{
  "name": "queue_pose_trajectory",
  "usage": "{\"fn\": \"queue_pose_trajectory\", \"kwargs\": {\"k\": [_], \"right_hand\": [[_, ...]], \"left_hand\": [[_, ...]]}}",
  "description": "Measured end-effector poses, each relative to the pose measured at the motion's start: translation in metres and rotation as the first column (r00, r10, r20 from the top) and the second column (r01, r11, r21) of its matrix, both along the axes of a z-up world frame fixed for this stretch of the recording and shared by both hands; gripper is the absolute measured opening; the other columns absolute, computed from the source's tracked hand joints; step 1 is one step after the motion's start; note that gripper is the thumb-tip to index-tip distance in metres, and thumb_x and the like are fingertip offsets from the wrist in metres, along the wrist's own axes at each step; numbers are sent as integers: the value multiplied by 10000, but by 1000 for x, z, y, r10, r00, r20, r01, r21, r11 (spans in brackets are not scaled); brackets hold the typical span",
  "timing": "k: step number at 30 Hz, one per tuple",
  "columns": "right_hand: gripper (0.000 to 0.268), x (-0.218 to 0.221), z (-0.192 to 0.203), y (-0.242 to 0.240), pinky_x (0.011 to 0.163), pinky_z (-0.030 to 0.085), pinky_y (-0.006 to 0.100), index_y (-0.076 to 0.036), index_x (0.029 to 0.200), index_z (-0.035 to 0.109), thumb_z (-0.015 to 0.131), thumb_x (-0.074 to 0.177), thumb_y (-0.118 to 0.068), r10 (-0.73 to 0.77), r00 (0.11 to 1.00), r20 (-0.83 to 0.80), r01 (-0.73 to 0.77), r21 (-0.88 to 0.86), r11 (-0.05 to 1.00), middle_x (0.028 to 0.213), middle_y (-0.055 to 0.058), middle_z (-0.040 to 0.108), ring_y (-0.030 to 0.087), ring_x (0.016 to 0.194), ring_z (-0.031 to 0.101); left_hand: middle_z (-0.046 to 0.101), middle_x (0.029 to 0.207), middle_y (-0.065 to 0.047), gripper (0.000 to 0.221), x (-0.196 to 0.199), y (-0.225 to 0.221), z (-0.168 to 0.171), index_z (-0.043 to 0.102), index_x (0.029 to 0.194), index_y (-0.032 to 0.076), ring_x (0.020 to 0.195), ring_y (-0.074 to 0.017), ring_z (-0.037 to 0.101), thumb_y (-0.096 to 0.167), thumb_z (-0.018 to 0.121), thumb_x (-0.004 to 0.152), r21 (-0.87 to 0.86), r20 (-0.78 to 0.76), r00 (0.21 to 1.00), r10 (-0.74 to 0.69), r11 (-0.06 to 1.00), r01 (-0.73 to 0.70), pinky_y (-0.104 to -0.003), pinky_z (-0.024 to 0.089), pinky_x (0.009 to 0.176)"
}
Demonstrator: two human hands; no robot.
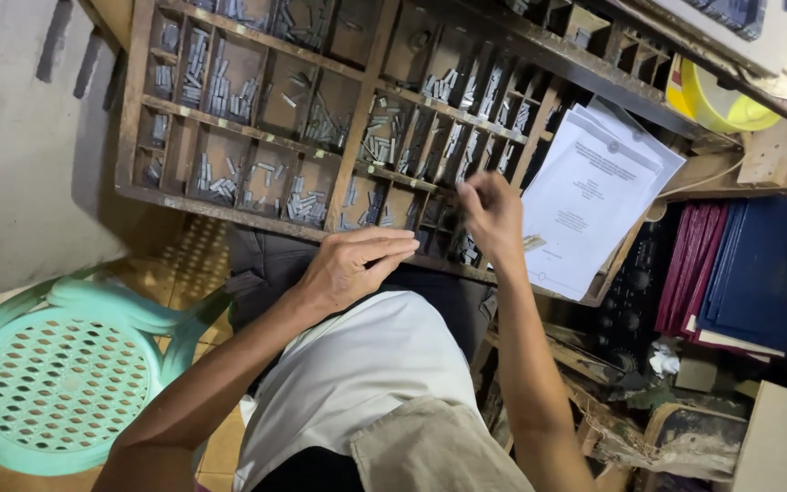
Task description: Sorting and inspecting small metal letterpress type pieces within a wooden type case.
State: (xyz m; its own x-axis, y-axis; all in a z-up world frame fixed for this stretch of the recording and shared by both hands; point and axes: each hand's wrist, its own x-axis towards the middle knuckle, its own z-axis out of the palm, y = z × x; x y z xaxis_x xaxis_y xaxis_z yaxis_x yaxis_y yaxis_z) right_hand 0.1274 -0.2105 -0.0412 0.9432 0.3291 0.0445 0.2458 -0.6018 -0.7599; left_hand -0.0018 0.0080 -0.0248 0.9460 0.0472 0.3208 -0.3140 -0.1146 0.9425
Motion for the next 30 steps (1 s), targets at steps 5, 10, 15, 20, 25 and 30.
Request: {"fn": "queue_pose_trajectory", "kwargs": {"k": [5,10,15,20,25,30], "right_hand": [[95,-58,37,2,622,433,203,-16,998,698,753,930,-54,-170,969,-178,225,356,907,785,68,713,51,698,547],[168,-90,40,-13,744,583,299,49,1013,635,750,894,79,-104,993,-55,117,526,843,986,207,759,183,863,712],[192,-100,43,-19,883,626,406,110,974,615,708,835,204,-23,999,34,-3,626,779,1021,307,734,344,1001,751],[219,-104,56,-13,814,628,390,78,1023,642,766,847,118,15,985,-173,91,589,803,984,253,766,264,931,766],[222,-97,1,-35,772,644,416,72,1068,610,675,861,120,286,752,-594,309,701,643,919,214,767,265,801,769],[252,-94,13,-27,770,662,446,95,1091,622,660,846,139,342,644,-684,372,671,641,910,238,769,318,787,781]], "left_hand": [[803,1110,-124,195,0,-6,0,831,1109,107,1000,-322,762,35,759,943,8,43,998,50,999,-51,-392,653,746],[806,1078,-128,240,-2,-15,15,815,1165,103,960,-324,768,31,766,941,5,109,989,101,995,-102,-394,657,725],[813,1059,-112,294,-4,-21,21,808,1183,122,939,-299,781,19,793,909,4,164,979,123,992,-125,-380,656,700],[816,1049,-112,321,-5,-27,26,803,1186,124,917,-306,789,19,820,883,-34,229,971,71,997,-65,-402,661,684],[818,1047,-88,328,-2,-17,32,778,1218,128,1006,-294,782,24,796,908,-71,197,974,-110,989,127,-418,648,829],[818,1020,-112,372,2,-11,22,749,1268,122,1006,-302,785,2,766,916,-80,170,952,-254,960,270,-441,626,906]]}}
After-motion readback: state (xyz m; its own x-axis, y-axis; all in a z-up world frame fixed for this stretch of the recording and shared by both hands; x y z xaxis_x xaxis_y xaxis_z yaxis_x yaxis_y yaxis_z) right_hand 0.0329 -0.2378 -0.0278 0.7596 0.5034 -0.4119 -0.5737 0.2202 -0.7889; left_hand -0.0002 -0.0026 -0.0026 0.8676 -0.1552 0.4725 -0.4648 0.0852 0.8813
